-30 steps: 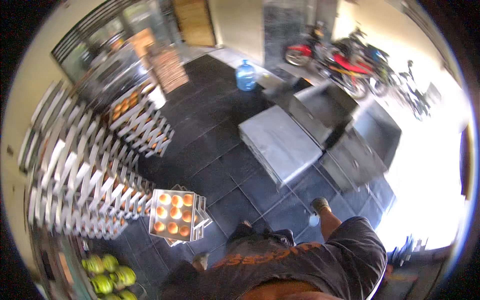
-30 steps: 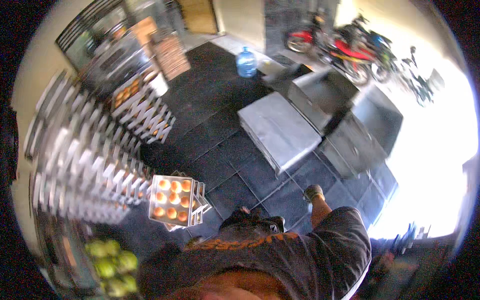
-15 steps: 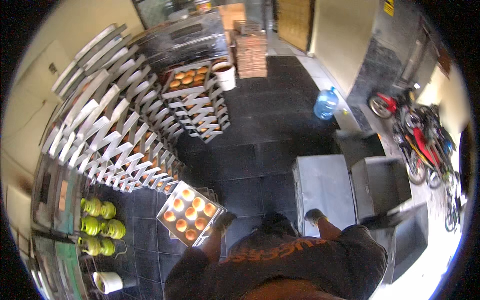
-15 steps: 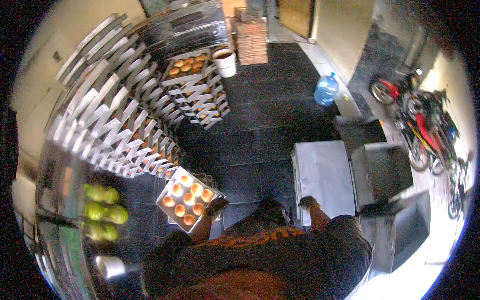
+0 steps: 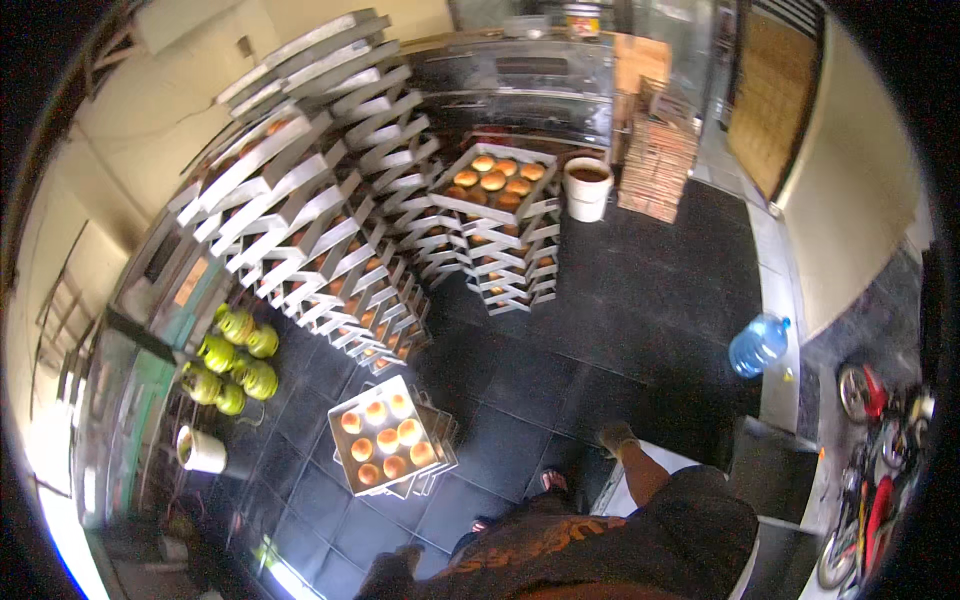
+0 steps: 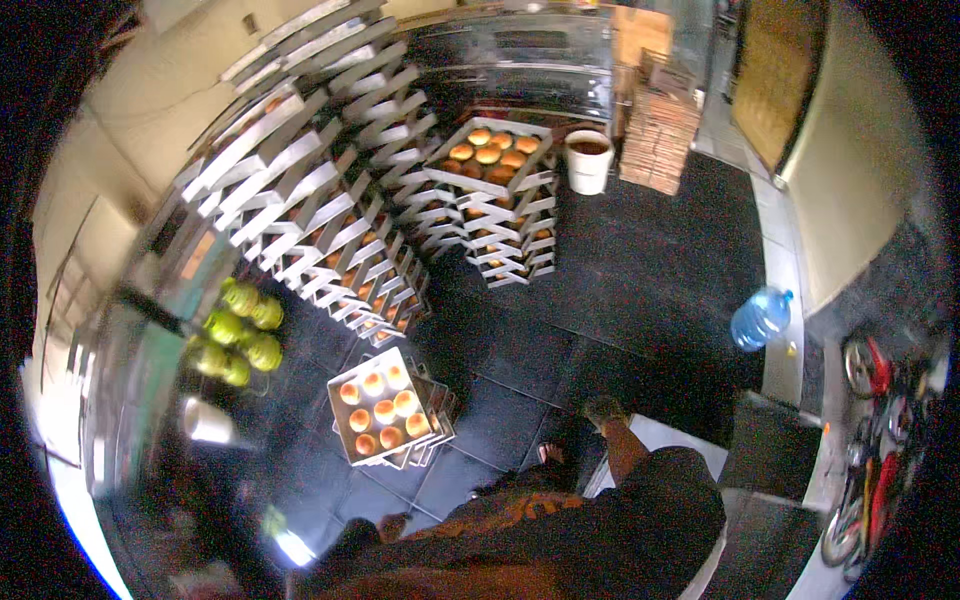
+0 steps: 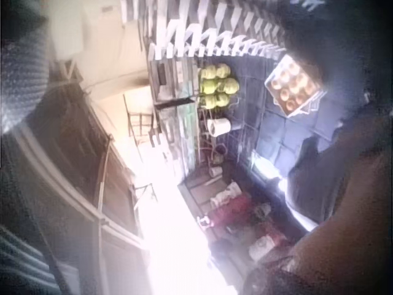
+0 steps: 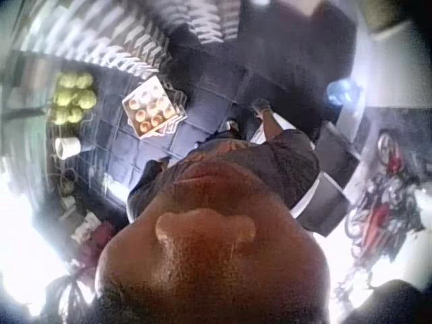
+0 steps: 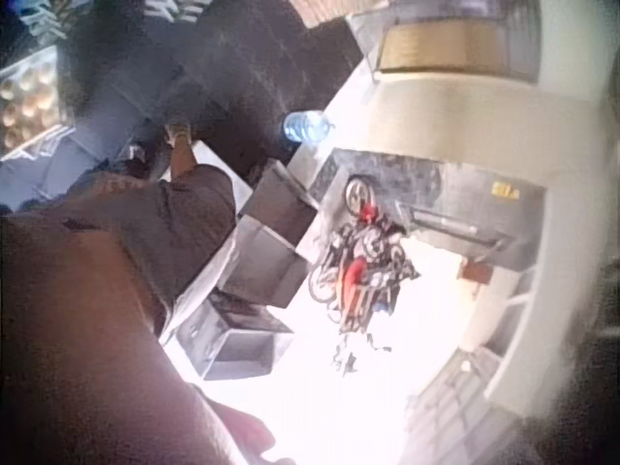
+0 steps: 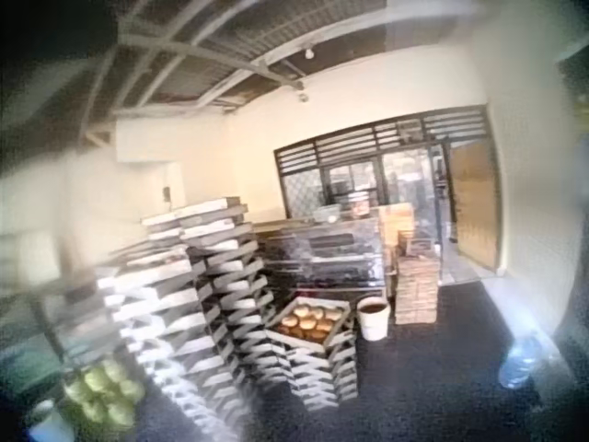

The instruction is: The person, wearing gloves, opens the door of a large oven and retrieves several trays of baked rolls, placing them on a cooling rack.

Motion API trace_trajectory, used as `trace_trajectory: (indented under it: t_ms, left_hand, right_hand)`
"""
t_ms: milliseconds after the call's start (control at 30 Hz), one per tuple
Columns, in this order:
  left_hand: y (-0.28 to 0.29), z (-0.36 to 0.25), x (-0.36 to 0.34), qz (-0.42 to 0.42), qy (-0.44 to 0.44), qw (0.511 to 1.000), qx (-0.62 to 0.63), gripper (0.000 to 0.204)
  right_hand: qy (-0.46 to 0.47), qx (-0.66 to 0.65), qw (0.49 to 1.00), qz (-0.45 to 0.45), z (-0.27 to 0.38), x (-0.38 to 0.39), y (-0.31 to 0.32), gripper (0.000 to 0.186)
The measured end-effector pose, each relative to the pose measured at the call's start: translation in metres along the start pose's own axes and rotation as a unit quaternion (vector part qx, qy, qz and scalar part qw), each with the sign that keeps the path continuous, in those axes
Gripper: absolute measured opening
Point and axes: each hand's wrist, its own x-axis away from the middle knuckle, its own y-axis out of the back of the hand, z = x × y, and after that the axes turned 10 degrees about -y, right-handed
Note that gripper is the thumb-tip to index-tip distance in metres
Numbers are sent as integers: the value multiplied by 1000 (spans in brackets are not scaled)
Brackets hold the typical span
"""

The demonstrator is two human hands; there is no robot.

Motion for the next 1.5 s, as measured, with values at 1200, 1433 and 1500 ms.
trace_trajectory:
  t_ms: [1200, 1433, 1500]
  left_hand:
    - [-349, -165, 383, -229, 595, 411, 652, 36]
    - [-410, -49, 406, -203, 531, 478, 669, 49]
    - [-397, 9, 433, -226, 542, 454, 670, 47]
  right_hand:
    - [486, 56, 803, 342, 792, 221, 183, 21]
    - [665, 481, 559, 121, 966, 200, 106, 36]
    - [630, 515, 563, 144, 1023, 208, 108, 36]
